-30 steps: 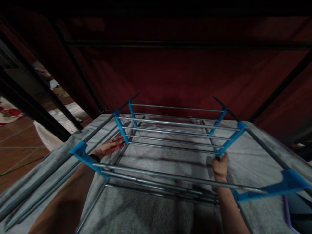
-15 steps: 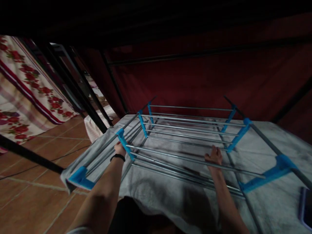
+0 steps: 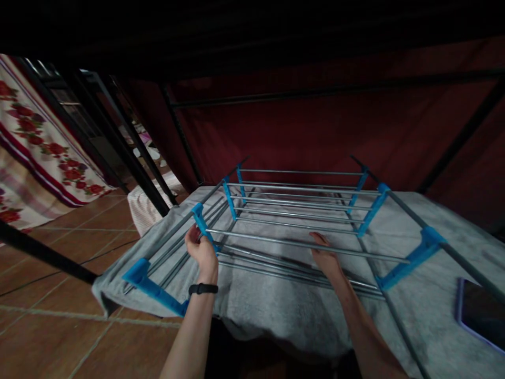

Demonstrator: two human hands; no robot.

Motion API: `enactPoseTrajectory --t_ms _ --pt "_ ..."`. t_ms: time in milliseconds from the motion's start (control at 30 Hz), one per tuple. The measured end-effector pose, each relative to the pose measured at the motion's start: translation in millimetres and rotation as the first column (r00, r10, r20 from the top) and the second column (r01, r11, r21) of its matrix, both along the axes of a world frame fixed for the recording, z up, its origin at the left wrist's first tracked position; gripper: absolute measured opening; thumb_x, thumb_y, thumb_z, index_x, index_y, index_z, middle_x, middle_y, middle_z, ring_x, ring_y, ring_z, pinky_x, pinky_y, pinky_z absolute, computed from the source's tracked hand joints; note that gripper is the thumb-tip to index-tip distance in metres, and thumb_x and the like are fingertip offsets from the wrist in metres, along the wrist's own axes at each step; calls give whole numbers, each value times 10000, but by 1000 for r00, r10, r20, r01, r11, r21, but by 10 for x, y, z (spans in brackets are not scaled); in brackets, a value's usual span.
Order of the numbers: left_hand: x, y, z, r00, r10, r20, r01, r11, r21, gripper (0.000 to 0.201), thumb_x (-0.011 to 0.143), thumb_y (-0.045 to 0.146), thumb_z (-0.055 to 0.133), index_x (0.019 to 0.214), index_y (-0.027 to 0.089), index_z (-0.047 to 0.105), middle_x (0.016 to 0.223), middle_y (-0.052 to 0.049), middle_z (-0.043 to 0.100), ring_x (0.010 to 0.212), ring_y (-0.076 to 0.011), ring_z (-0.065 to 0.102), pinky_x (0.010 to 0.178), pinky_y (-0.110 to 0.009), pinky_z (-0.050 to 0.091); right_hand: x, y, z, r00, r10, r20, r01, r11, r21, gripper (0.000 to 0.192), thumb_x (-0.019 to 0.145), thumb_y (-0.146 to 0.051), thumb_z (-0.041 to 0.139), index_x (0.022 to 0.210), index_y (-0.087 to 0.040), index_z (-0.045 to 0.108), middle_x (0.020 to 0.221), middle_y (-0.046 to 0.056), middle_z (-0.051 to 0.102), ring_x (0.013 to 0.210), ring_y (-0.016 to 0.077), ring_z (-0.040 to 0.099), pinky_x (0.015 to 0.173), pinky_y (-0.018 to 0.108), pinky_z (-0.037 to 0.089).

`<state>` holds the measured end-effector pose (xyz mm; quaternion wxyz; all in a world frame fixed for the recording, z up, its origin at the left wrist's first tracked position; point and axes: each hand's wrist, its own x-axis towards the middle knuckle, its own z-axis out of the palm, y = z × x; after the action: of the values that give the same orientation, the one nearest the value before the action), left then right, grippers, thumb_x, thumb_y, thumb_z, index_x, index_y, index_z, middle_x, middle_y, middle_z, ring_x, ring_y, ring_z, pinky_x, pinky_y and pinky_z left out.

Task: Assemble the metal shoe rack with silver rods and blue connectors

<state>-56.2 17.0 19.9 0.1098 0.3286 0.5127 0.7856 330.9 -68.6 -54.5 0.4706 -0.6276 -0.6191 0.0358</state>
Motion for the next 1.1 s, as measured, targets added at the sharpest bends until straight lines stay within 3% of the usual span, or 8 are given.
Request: enactPoseTrajectory --t_ms 233,333,433,533,667,733,867,1100 --pt "33 108 221 949 -275 154 247 953 178 462 705 175 646 1167 175 617 930 -43 717 892 -191 705 924 -383 522 -253 -224 226 974 185 129 -167 976 -141 443 914 -228 446 1299 -282 660 1460 42 586 1362 224 540 1164 426 431" --pt "-18 93 236 899 -391 200 355 915 191 344 711 201 650 1052 157 661 815 -33 728 785 -182 705 861 -360 540 -346 -272 299 963 269 0 -261 938 -230 413 918 -320 517 1296 -275 675 1353 57 665 1342 255 559 1188 453 397" --pt "-36 59 259 864 -453 219 418 888 190 297 716 232 646 1005 172 674 797 -27 742 765 -183 709 834 -354 548 -454 -309 334 958 157 -240 -237 902 -360 452 848 -491 665 1232 -260 724 1243 90 722 1268 317 612 1158 498 419" --pt "-13 28 296 846 -441 300 392 896 210 283 758 312 636 1005 181 675 776 -18 734 751 -182 712 826 -358 551 -584 -333 393 858 80 -508 -324 851 -414 546 767 -621 735 1168 -252 754 1295 102 701 1270 346 608 1143 532 420" --pt "28 13 332 882 -408 237 379 912 158 325 851 452 578 905 156 702 791 -41 719 744 -175 688 787 -332 541 -764 -328 544 652 199 -732 -524 816 -245 542 826 -678 674 1150 -253 764 1293 101 705 1253 318 627 1150 521 410" --pt "44 11 339 902 -393 179 377 919 117 365 883 471 555 907 144 715 797 -46 715 757 -176 677 800 -331 534 -839 -318 602 615 247 -749 -551 814 -184 538 853 -688 639 1120 -241 776 1261 110 721 1200 306 658 1130 506 434" --pt "82 13 352 920 -346 182 338 938 78 363 899 452 541 944 131 704 818 -41 705 783 -181 672 850 -352 532 -908 -294 584 712 312 -629 -551 803 -226 476 874 -629 636 1145 -259 766 1126 81 769 1063 263 709 1035 459 516" --pt "51 33 298 980 -141 138 147 988 -37 197 928 361 471 918 191 569 876 -13 592 883 -172 607 933 -351 499 -859 -325 424 942 299 -154 -325 926 -190 331 939 -242 512 1175 -279 741 1185 60 728 1121 214 671 1034 420 515"
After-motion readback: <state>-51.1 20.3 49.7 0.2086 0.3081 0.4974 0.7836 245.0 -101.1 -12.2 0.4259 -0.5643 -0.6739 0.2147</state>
